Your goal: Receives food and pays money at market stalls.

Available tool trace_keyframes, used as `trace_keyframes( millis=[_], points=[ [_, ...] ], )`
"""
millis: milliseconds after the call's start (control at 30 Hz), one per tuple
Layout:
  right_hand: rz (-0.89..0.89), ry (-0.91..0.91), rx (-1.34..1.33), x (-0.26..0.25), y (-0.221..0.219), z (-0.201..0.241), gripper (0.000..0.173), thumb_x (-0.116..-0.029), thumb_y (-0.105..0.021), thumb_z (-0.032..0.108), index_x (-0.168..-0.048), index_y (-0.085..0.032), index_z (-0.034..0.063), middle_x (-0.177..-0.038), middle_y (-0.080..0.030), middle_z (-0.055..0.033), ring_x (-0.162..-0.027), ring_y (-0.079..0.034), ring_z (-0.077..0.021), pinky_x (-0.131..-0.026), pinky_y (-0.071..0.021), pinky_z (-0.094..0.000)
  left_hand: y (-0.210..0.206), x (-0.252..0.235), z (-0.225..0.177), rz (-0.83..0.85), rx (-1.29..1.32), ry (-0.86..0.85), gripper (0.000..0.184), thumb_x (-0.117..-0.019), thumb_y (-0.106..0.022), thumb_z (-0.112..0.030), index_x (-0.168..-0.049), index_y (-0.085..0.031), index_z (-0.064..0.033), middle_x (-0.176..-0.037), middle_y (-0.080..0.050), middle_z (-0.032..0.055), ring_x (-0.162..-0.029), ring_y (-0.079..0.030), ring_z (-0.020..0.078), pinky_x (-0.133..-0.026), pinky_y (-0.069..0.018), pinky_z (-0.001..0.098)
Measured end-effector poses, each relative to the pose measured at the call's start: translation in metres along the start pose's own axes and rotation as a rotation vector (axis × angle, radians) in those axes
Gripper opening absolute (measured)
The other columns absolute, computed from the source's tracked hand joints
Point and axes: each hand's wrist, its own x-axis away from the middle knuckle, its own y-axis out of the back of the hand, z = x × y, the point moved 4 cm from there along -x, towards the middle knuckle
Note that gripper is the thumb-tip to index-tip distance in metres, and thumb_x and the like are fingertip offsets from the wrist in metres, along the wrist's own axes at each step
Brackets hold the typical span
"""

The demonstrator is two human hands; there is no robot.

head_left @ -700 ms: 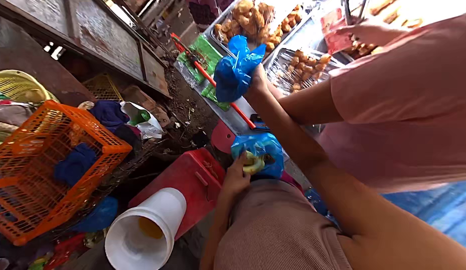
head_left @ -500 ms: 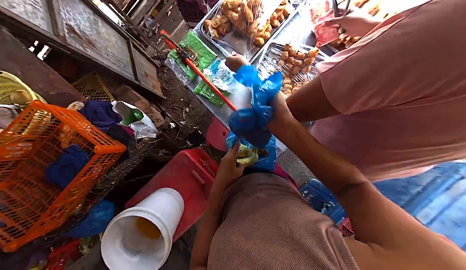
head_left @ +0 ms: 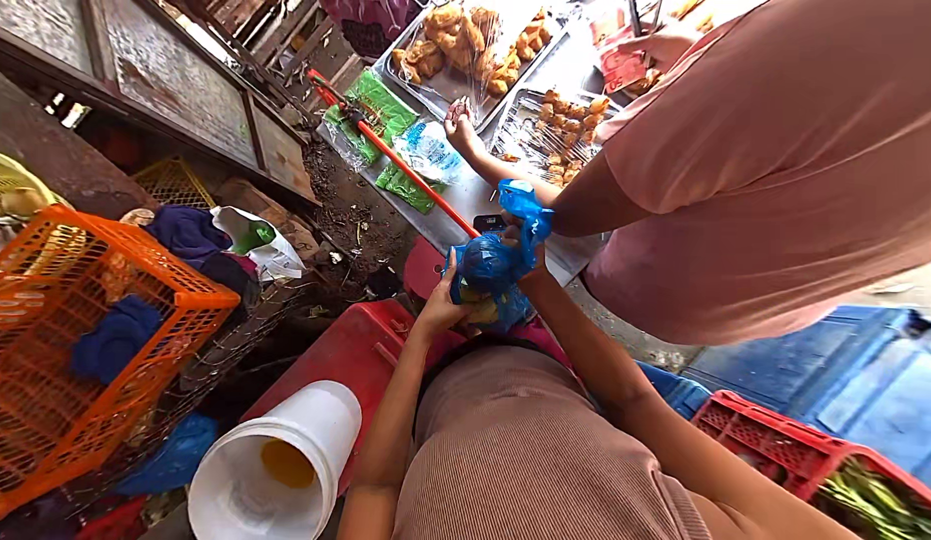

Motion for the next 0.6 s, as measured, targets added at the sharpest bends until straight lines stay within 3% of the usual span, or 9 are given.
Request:
trace_keyframes(
  millis=[100,167,267,333,433,500,567,600],
  points=[
    [-0.042,0.014,0.112,-0.006,0.007,-0.004,0.038,-0.1088,-0.03,0.019,-0.109,-0.067,0.0096,-0.071,-0.067,0.0067,-0.053,-0.055,0.0027,-0.051,-0.0467,-0.0126,0.004,-0.013,0.01,-0.016,0.122,0.028,0.118,-0.0809,-0.067,0.014,-0.165,-0.001,-0.0349,-0.135,-0.055,0.0164,-0.069,-0.061,0.0165,-0.055,-0.0544,0.0312],
    [-0.063,-0.032,0.111,-0.006,0.009,-0.006,0.041,-0.1091,-0.027,0.021,-0.109,-0.066,0.0097,-0.067,-0.065,0.0071,-0.053,-0.056,0.002,-0.052,-0.0482,-0.0131,0.005,-0.022,0.018,-0.081,0.131,0.072,0.11,-0.0844,-0.066,0.012,-0.166,-0.005,-0.0289,-0.128,-0.058,0.0172,-0.067,-0.059,0.0162,-0.054,-0.0523,0.0302],
    [-0.087,-0.019,0.145,-0.006,-0.007,0.003,0.043,-0.1107,-0.024,0.025,-0.106,-0.064,0.0105,-0.065,-0.061,0.0076,-0.051,-0.054,0.0023,-0.05,-0.0469,-0.0125,-0.004,-0.03,0.023,-0.201,0.04,0.122,0.078,-0.0916,-0.069,0.002,-0.16,-0.033,-0.0121,-0.114,-0.065,0.0196,-0.068,-0.062,0.0192,-0.059,-0.0549,0.0344],
    [-0.078,-0.007,0.176,-0.002,-0.022,0.013,0.041,-0.1101,-0.025,0.022,-0.107,-0.065,0.0105,-0.068,-0.064,0.0072,-0.052,-0.055,0.0026,-0.05,-0.0473,-0.0124,-0.015,-0.032,0.027,-0.281,0.005,0.088,0.038,-0.0959,-0.067,-0.005,-0.132,-0.06,-0.0001,-0.092,-0.068,0.0155,-0.06,-0.062,0.0166,-0.056,-0.0559,0.0331],
    [-0.117,-0.078,0.249,0.01,-0.046,0.029,0.037,-0.1085,-0.028,0.021,-0.101,-0.063,0.0133,-0.073,-0.067,0.004,-0.057,-0.06,-0.0005,-0.053,-0.0512,-0.0148,-0.024,-0.032,0.025,-0.312,-0.034,0.013,0.015,-0.0998,-0.063,-0.01,-0.101,-0.068,0.0039,-0.067,-0.064,0.0072,-0.049,-0.057,0.0104,-0.051,-0.0523,0.0283],
    [-0.173,-0.094,0.371,0.022,-0.065,0.041,0.035,-0.1091,-0.028,0.022,-0.098,-0.061,0.0185,-0.079,-0.071,0.0039,-0.066,-0.066,-0.0015,-0.06,-0.0555,-0.0174,-0.021,-0.03,0.019,-0.321,-0.133,-0.077,0.016,-0.097,-0.06,-0.005,-0.105,-0.072,0.0012,-0.073,-0.067,0.0078,-0.056,-0.06,0.0121,-0.058,-0.0538,0.0329],
    [-0.206,-0.071,0.471,0.035,-0.078,0.053,0.027,-0.1059,-0.037,0.02,-0.099,-0.063,0.0204,-0.081,-0.071,0.0055,-0.071,-0.067,-0.001,-0.064,-0.0571,-0.0195,-0.017,-0.026,0.007,-0.303,-0.3,-0.191,0.03,-0.0953,-0.055,0.0,-0.122,-0.069,-0.0018,-0.099,-0.073,0.0164,-0.079,-0.07,0.0251,-0.075,-0.0579,0.0469],
    [-0.235,-0.077,0.515,0.043,-0.082,0.06,0.026,-0.1084,-0.036,0.021,-0.103,-0.061,0.0208,-0.083,-0.069,0.0066,-0.073,-0.066,-0.0002,-0.066,-0.0572,-0.0194,-0.016,-0.025,0.004,-0.285,-0.384,-0.235,0.032,-0.0964,-0.053,0.001,-0.126,-0.065,-0.0008,-0.103,-0.072,0.0207,-0.083,-0.071,0.0313,-0.076,-0.0575,0.0522]
  ],
)
